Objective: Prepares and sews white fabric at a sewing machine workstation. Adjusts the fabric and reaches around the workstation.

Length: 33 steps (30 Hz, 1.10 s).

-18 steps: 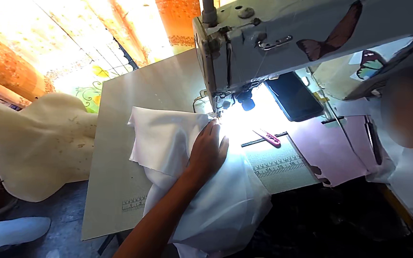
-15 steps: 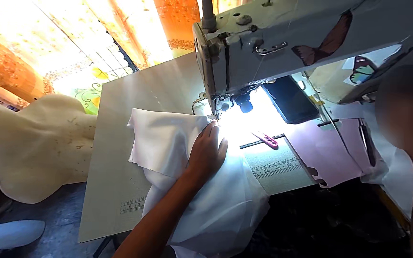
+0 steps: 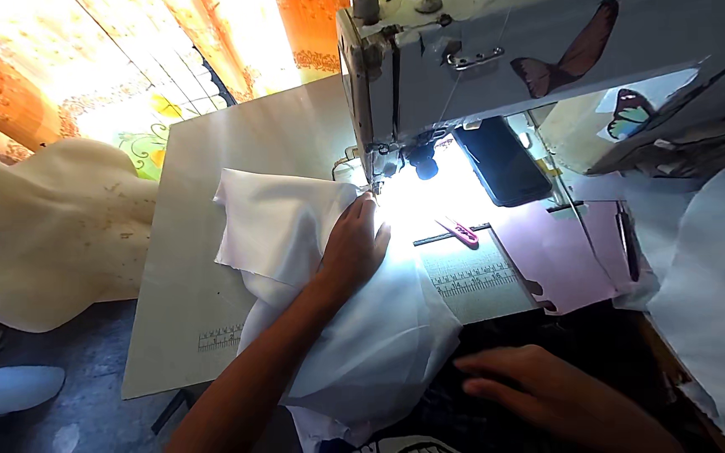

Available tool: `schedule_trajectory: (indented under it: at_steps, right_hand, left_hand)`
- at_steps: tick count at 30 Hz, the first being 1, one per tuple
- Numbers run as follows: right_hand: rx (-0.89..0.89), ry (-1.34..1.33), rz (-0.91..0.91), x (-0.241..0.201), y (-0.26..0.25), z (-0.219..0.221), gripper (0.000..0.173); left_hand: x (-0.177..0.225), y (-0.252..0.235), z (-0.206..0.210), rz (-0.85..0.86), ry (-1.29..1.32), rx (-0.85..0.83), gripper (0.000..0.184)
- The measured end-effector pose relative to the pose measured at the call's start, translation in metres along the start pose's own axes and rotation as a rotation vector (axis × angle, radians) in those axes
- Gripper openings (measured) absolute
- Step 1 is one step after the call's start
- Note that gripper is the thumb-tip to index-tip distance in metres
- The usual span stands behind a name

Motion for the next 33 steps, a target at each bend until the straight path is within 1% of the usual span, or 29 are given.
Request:
schedule_trajectory:
  at_steps: [2,3,5,6,7,8,9,11,12,13,14,15,16,17,19,20,21,23,25,27,30,31,33]
  right_hand:
    - [0.126,0.118,0.151,0.012,0.003,0.019,0.042]
    - [0.206,0.152,0.178,0.013,0.003,0.024,0.043]
    - [0.347,0.096,0.191,0.009,0.000,0.031,0.043]
    - [0.396,0.008,0.198,0.006,-0.002,0.036,0.041]
    - [0.430,-0.103,0.213,0.004,-0.006,0.042,0.038]
    - [0.455,-0.208,0.238,0.002,-0.009,0.049,0.036]
    - [0.474,-0.294,0.269,0.001,-0.013,0.057,0.034]
    - [0.517,-0.423,0.311,0.001,-0.018,0.070,0.030]
    - [0.557,-0.462,0.309,0.000,-0.018,0.071,0.027]
    - [0.609,-0.471,0.300,-0.001,-0.016,0.069,0.023]
    - [0.666,-0.443,0.295,-0.001,-0.013,0.065,0.019]
    - [0.720,-0.379,0.301,0.000,-0.008,0.060,0.017]
    - [0.764,-0.291,0.317,0.003,-0.003,0.056,0.017]
    - [0.781,-0.198,0.343,0.006,0.002,0.054,0.019]
    - [0.746,-0.102,0.355,0.015,0.006,0.054,0.024]
    - [0.724,-0.100,0.331,0.020,0.007,0.053,0.023]
    - [0.701,-0.139,0.287,0.025,0.006,0.053,0.018]
    - [0.654,-0.289,0.169,0.030,0.004,0.053,0.011]
    - [0.602,-0.440,0.072,0.031,-0.001,0.059,0.005]
    - [0.569,-0.534,0.007,0.026,-0.010,0.064,0.004]
    - [0.565,-0.583,-0.031,0.017,-0.022,0.066,0.006]
    - [0.564,-0.595,-0.037,0.012,-0.024,0.066,0.005]
    - [0.563,-0.635,-0.016,-0.003,-0.028,0.064,0.005]
  left_hand:
    - [0.005,0.006,-0.002,-0.004,-0.059,-0.078,0.036]
    - [0.009,0.014,-0.006,-0.021,-0.103,-0.159,0.039]
    - [0.017,0.037,-0.025,-0.063,-0.121,-0.294,0.046]
    - [0.019,0.050,-0.041,-0.082,-0.071,-0.294,0.045]
    - [0.016,0.063,-0.060,-0.099,-0.017,-0.227,0.041]
    - [0.007,0.074,-0.080,-0.126,0.018,-0.125,0.037]
    - [-0.007,0.085,-0.099,-0.188,0.030,-0.026,0.034]
    - [-0.042,0.109,-0.128,-0.399,0.008,0.107,0.037]
    - [-0.060,0.121,-0.135,-0.514,-0.005,0.122,0.043]
    - [-0.076,0.134,-0.138,-0.605,-0.013,0.096,0.049]
    - [-0.088,0.145,-0.137,-0.662,-0.015,0.048,0.054]
    - [-0.096,0.154,-0.134,-0.681,-0.019,0.007,0.057]
    - [-0.099,0.162,-0.129,-0.673,-0.024,-0.006,0.058]
    - [-0.100,0.169,-0.122,-0.649,-0.023,0.014,0.060]
    - [-0.097,0.180,-0.108,-0.586,-0.046,0.095,0.066]
    - [-0.094,0.185,-0.102,-0.562,-0.048,0.138,0.067]
    - [-0.090,0.190,-0.098,-0.546,-0.027,0.181,0.064]
    - [-0.083,0.197,-0.091,-0.531,0.059,0.256,0.050]
    - [-0.073,0.202,-0.087,-0.539,0.136,0.298,0.038]
    - [-0.068,0.200,-0.088,-0.593,0.220,0.328,0.035]
    - [-0.071,0.179,-0.105,-0.617,0.307,0.375,0.032]
    - [-0.073,0.169,-0.116,-0.587,0.284,0.399,0.031]
    - [-0.068,0.142,-0.142,-0.460,0.224,0.432,0.029]
Point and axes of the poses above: each hand's wrist, its own y-axis away from the middle knuckle, its own z-axis out of the palm, x = y × z, the point moved 5 cm from there along -y, towards the middle knuckle, and after that the axes turned 15 degrees about -z, right-handed, at the moved point
